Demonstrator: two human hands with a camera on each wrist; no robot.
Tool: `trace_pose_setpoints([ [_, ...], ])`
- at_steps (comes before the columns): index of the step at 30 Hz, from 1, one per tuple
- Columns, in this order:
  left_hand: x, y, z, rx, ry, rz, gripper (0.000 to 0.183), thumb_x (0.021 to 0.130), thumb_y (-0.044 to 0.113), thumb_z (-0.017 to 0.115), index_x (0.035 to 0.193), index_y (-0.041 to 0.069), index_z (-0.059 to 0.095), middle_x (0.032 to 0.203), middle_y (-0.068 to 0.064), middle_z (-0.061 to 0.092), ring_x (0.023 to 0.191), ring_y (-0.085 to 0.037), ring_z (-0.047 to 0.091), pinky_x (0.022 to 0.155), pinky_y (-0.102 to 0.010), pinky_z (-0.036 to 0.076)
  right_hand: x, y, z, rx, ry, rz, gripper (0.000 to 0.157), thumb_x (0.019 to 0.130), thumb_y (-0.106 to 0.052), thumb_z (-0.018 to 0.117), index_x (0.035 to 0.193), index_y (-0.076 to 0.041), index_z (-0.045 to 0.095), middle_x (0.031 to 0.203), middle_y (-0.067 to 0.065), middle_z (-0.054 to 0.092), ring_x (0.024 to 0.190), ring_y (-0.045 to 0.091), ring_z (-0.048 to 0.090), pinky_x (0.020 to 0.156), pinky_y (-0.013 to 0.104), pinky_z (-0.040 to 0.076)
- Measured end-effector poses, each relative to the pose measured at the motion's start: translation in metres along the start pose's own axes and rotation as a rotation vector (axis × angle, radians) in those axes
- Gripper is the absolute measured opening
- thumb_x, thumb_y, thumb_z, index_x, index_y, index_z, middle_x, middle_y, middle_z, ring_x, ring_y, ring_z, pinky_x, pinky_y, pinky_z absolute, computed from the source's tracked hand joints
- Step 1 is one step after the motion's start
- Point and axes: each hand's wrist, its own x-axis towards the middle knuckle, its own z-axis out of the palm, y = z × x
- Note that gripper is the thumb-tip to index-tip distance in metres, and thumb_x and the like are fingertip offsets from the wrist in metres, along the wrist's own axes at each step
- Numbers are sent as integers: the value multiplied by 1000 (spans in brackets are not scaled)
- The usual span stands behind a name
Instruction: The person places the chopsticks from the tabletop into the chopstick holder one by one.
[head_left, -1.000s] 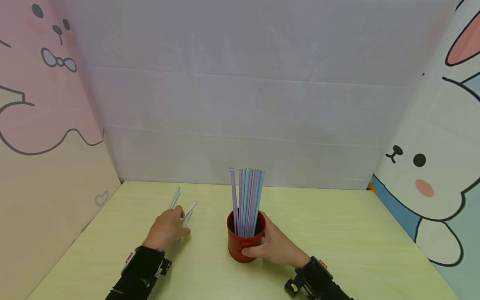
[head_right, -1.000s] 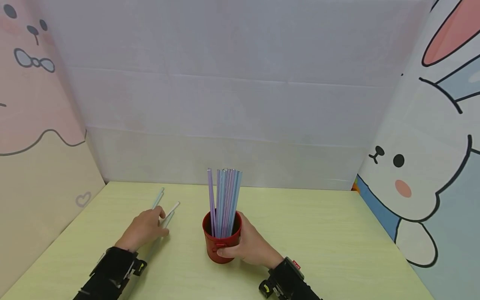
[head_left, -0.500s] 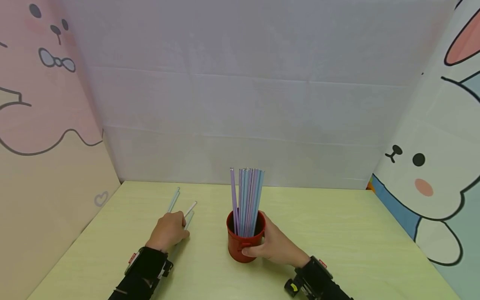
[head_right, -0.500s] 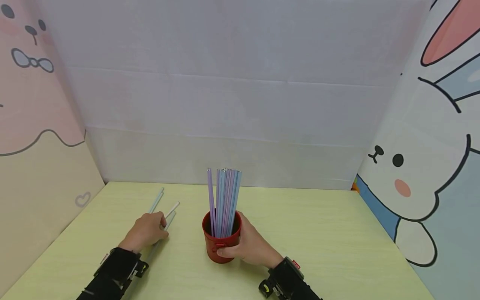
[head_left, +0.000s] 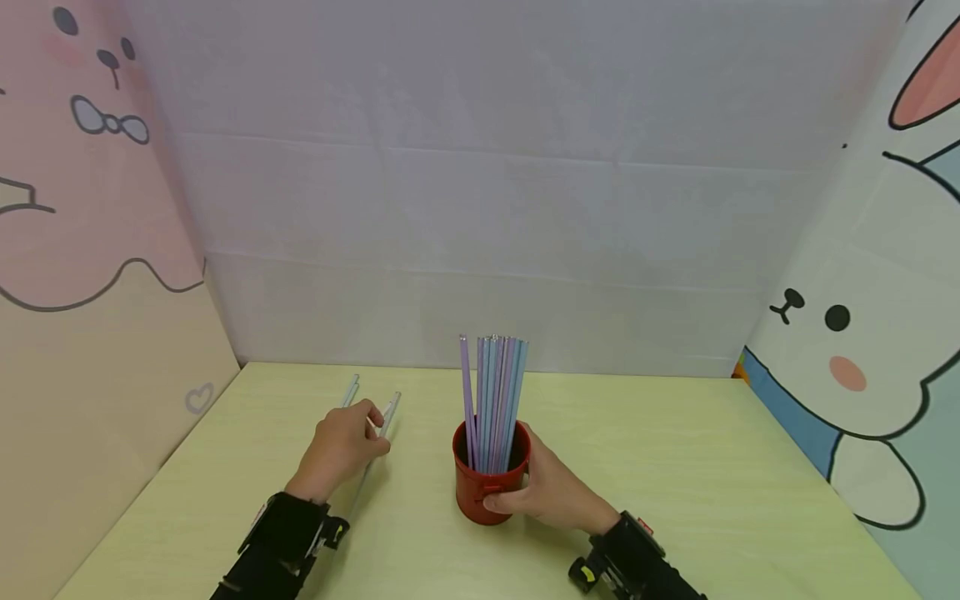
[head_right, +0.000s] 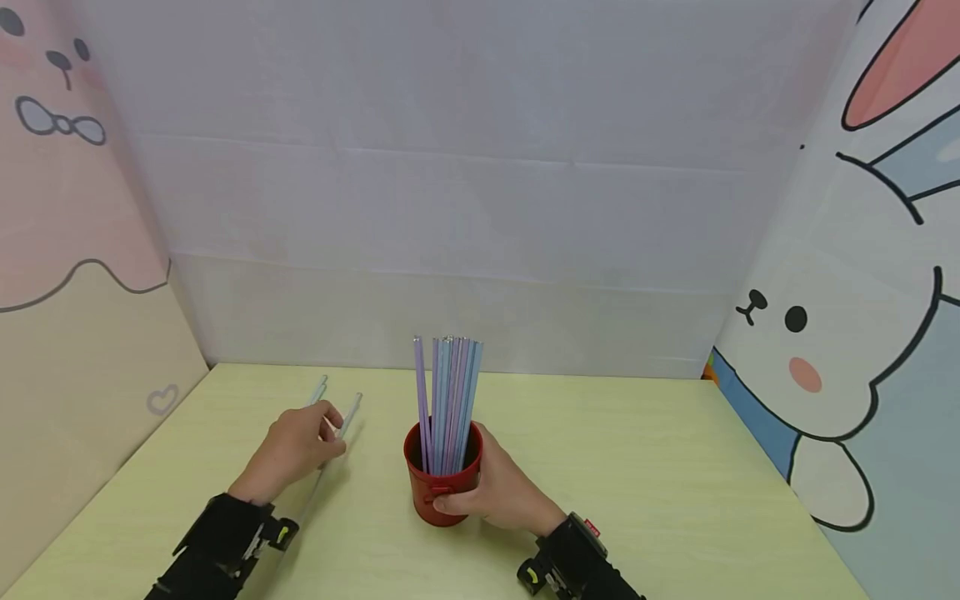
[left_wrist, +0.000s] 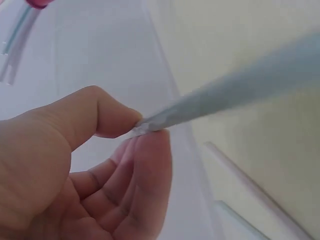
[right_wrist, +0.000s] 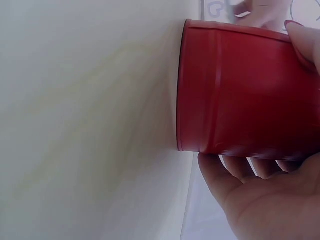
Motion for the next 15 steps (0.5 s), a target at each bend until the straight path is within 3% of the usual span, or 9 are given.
trace_pose_setpoints([
  [6,2,23,-11,-22,98,108,22,81,13,68,100,13,58,74,6,58,60,-10,53,55,-30,45,1,2,-1,20,-2,-19,83,78,-13,79,143,-19,27,136,0,45,120,18,47,97,45,43],
  [15,4,77,-39,-215,230,248,24,84,15,65,107,20,58,83,8,61,72,-4,59,62,-30,52,1,1,0,36,-1,-14,83,78,-13,79,143,-19,27,137,1,45,120,18,47,97,46,43],
])
